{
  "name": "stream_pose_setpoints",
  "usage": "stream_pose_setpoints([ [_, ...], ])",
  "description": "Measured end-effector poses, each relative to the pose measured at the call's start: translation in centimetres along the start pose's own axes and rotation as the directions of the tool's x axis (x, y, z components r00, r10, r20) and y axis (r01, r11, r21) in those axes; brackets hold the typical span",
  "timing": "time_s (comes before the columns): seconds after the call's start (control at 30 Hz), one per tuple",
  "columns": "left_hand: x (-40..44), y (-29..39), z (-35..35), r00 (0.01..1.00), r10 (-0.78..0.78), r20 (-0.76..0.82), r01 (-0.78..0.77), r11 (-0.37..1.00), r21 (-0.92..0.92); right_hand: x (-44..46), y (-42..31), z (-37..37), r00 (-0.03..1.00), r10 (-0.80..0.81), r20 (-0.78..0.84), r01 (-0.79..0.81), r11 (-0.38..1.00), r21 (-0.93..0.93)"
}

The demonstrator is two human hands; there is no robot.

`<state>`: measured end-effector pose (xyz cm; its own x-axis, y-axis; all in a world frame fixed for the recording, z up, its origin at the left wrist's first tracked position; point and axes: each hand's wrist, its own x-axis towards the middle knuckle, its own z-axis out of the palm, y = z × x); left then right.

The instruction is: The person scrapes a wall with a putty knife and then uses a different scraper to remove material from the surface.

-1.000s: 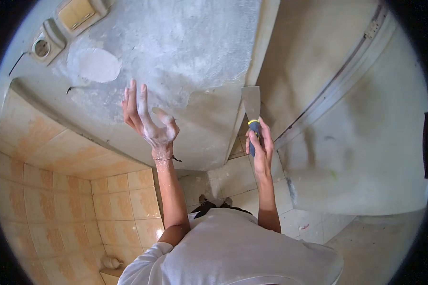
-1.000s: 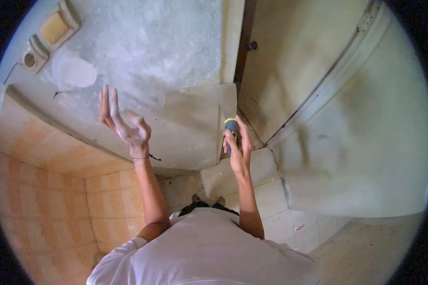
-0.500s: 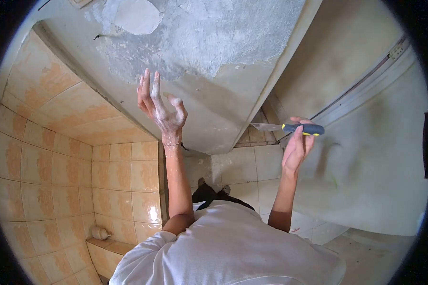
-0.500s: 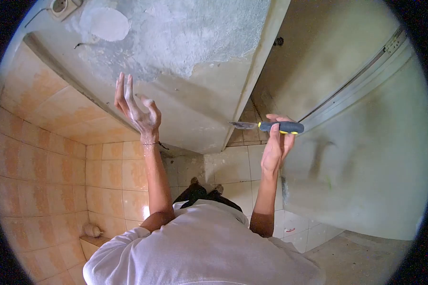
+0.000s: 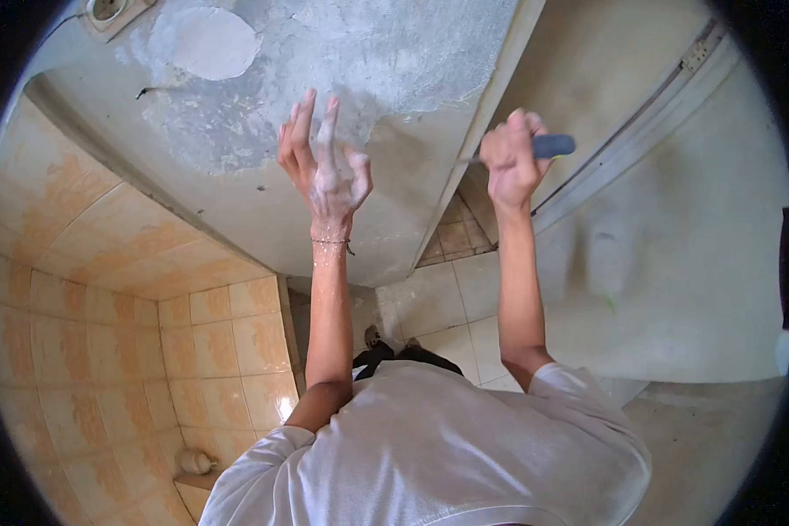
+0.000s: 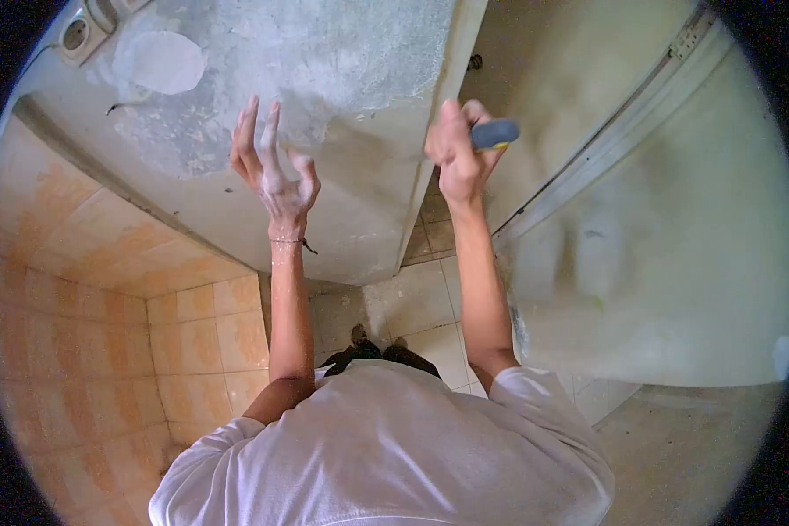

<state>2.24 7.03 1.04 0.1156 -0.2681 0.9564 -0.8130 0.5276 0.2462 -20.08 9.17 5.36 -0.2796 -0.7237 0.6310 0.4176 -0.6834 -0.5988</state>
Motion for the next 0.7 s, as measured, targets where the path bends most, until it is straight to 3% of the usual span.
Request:
stream_pose_setpoints([
  [0.13,0.4,0.0,2.4,0.999,0.013,-0.052,-0.016,0.999,-0.052,3.7,-2.8,1.7,0.978,-0.159,0.135,0.146,0.984,0.102],
  [0.2,0.5,-0.2,3.3,0.998,0.012,-0.062,-0.015,0.998,-0.059,4.3,-4.5,3.5,0.91,-0.324,0.258,0.328,0.944,0.032],
  [0.33,0.3,-0.8,5.9,0.989,0.002,-0.148,-0.006,1.0,-0.028,3.5,-4.6,6.0,0.85,-0.444,0.283,0.498,0.853,-0.158],
  [0.37,0.4,-1.1,6.5,0.988,-0.001,-0.152,-0.003,1.0,-0.03,4.1,-2.2,5.2,0.848,-0.445,0.288,0.5,0.851,-0.158],
  [0.43,0.2,-1.4,7.2,0.983,0.025,-0.183,-0.013,0.998,0.066,5.8,2.2,3.6,0.856,-0.369,0.362,0.502,0.76,-0.413],
  [0.57,0.4,-1.5,7.7,0.969,0.031,-0.244,-0.03,0.999,0.011,5.2,0.2,3.2,0.89,-0.339,0.304,0.43,0.847,-0.313],
  [0.63,0.4,-1.5,7.8,0.965,0.028,-0.26,-0.019,0.999,0.038,4.6,-1.6,3.8,0.884,-0.382,0.268,0.429,0.891,-0.147],
  [0.7,0.4,-1.8,8.1,0.963,0.027,-0.267,-0.013,0.998,0.055,4.8,-0.4,3.6,0.876,-0.403,0.266,0.46,0.864,-0.204],
])
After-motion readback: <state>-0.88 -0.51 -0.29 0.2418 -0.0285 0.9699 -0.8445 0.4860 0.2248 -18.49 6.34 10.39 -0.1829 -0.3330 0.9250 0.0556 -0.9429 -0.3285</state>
